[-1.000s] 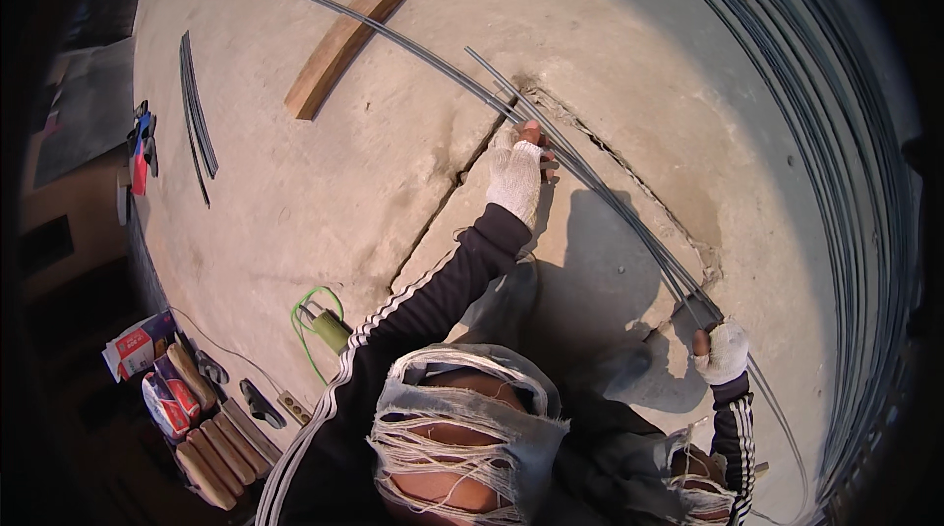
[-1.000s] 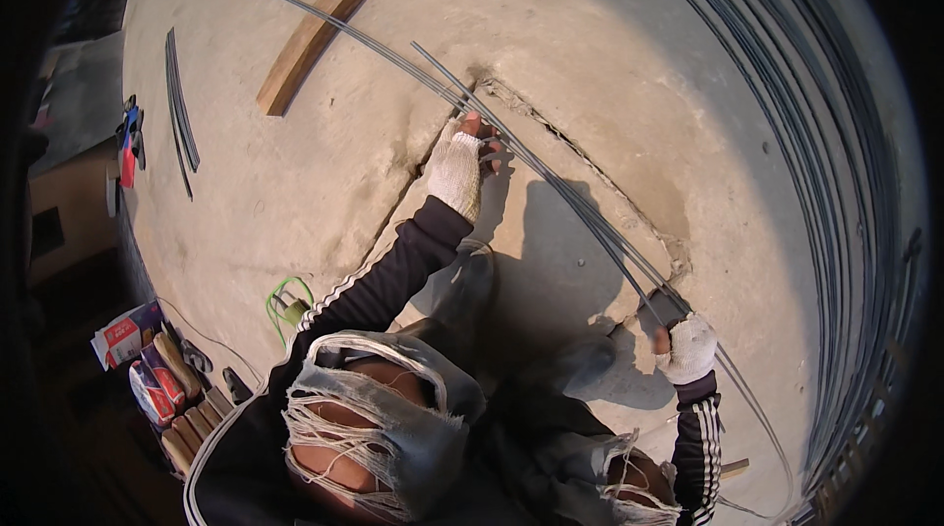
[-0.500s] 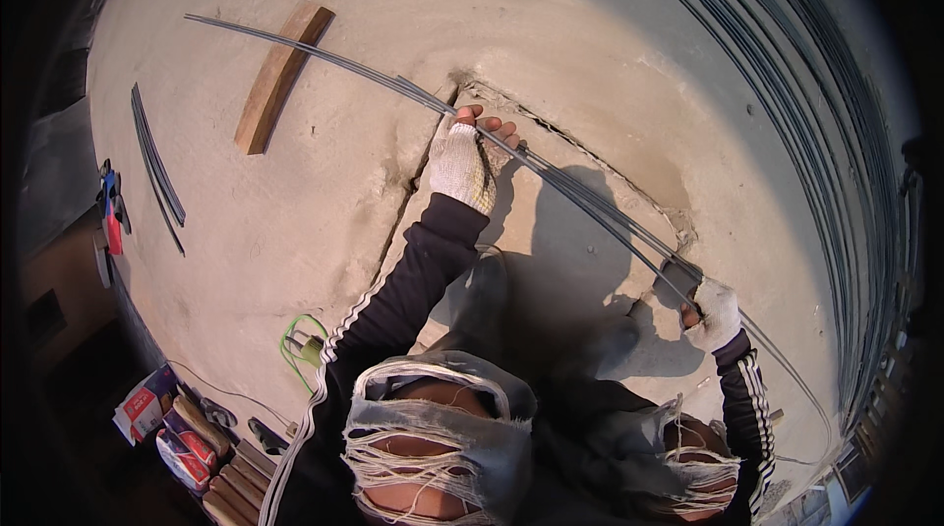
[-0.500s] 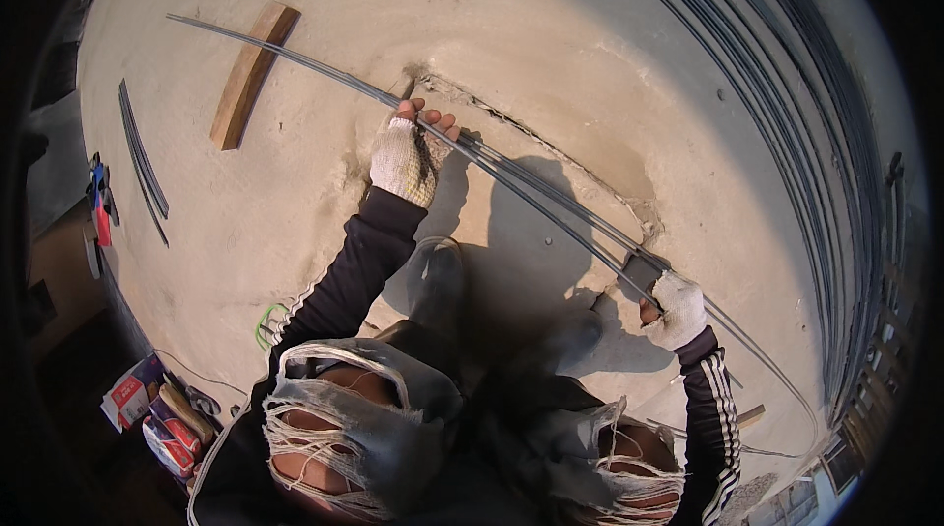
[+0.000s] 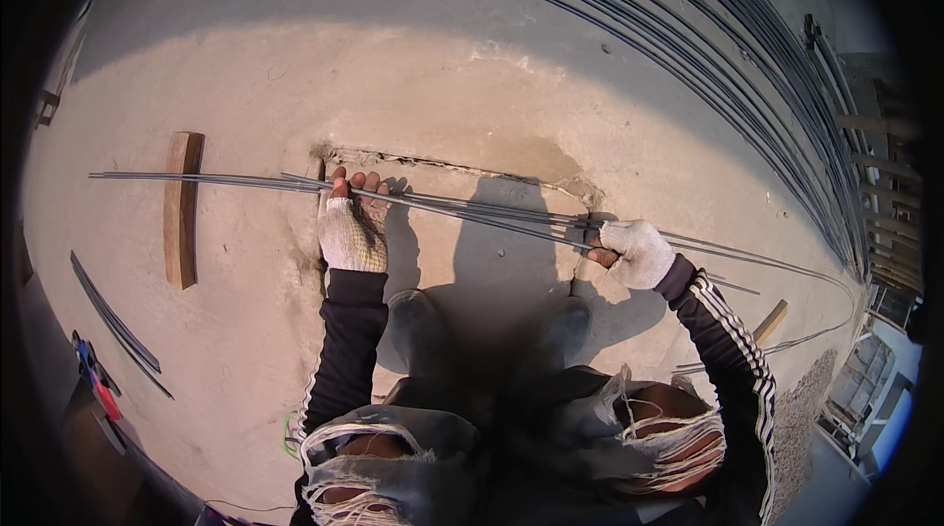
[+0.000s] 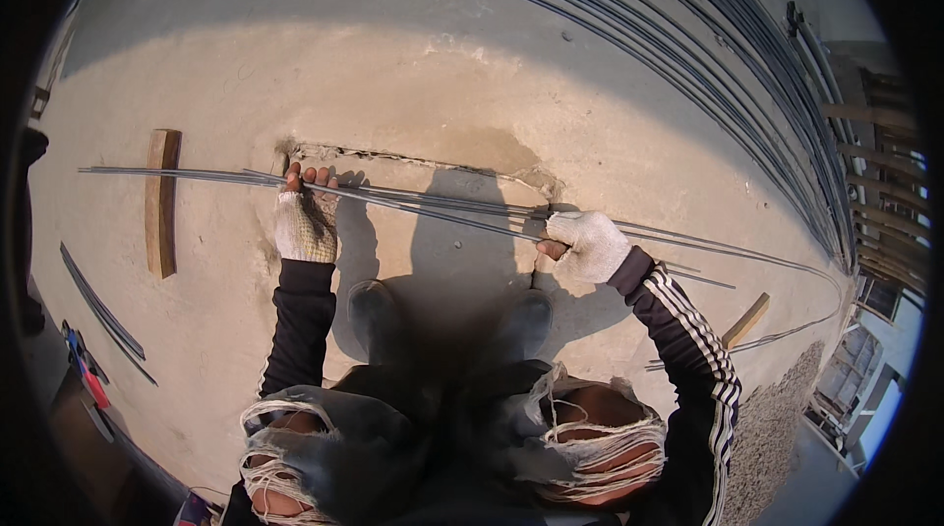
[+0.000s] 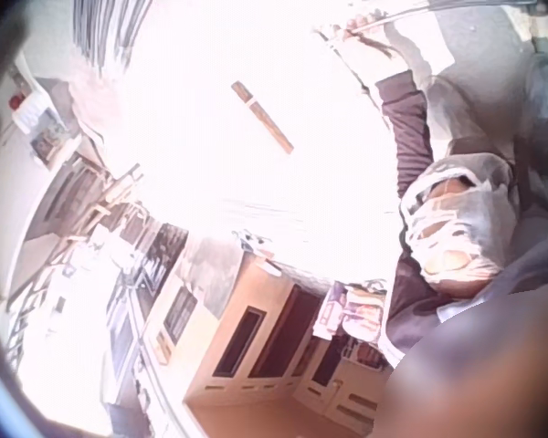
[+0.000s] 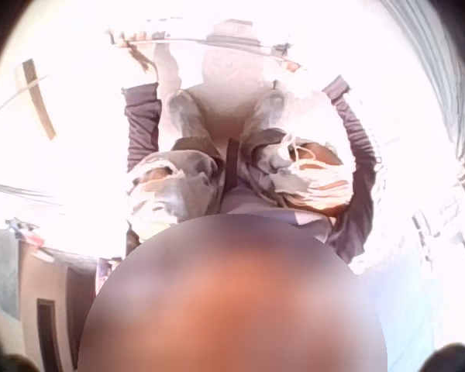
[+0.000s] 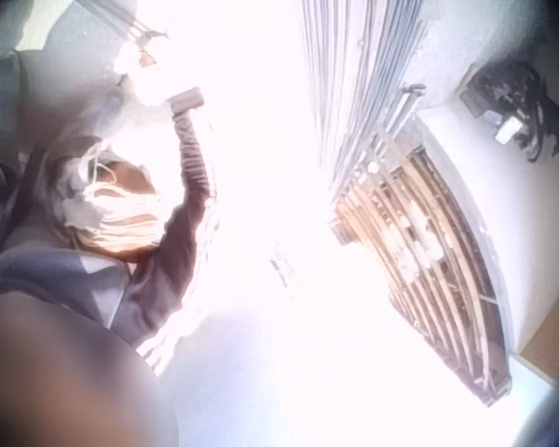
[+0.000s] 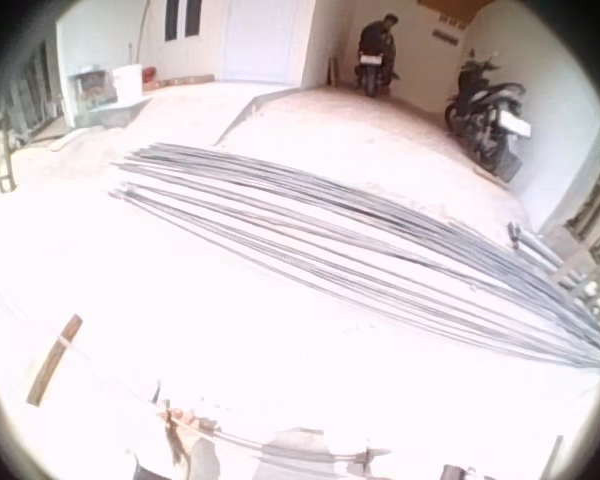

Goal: The person uses an angle grinder to cut steel rods on a wooden block, then bends the cut pieces by hand and aligns them on the floor. The person repeats the cutting and bending process multiple times.

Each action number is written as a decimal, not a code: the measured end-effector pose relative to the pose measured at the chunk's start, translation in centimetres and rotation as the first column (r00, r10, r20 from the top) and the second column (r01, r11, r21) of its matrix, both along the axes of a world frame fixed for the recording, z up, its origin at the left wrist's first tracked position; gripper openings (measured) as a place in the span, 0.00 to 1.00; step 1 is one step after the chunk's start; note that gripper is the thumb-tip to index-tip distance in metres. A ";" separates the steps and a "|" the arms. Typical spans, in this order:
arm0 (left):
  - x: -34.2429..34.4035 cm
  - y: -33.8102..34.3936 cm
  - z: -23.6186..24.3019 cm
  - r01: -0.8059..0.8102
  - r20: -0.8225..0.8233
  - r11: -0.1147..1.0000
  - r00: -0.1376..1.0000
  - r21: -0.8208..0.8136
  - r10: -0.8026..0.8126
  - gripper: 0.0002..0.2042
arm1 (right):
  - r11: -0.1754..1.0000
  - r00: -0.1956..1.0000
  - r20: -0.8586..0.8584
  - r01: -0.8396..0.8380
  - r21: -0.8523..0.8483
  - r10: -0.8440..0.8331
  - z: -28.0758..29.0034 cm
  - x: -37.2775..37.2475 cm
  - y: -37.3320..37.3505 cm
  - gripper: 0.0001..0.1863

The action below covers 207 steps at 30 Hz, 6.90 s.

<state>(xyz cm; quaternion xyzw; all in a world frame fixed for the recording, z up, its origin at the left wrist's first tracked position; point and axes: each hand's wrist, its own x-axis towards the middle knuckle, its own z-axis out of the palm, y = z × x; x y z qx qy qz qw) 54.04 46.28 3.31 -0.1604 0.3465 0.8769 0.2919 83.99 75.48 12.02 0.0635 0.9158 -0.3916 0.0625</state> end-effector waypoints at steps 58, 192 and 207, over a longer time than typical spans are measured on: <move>-2.9 -4.8 -8.0 -0.220 0.234 0.931 0.960 0.293 0.153 0.15 | 0.907 0.970 -0.037 -0.209 0.365 0.239 -6.7 -1.2 0.5 0.08; -11.6 -8.4 -6.6 0.059 0.039 0.431 0.998 -0.900 -0.055 0.13 | 0.901 0.972 -0.234 0.134 0.413 -0.038 -12.5 10.7 6.3 0.07; 33.9 45.2 2.7 0.111 -0.197 0.224 -0.890 -0.968 -0.411 0.17 | 0.841 0.945 -0.199 0.321 0.436 -0.258 -14.2 10.6 4.8 0.11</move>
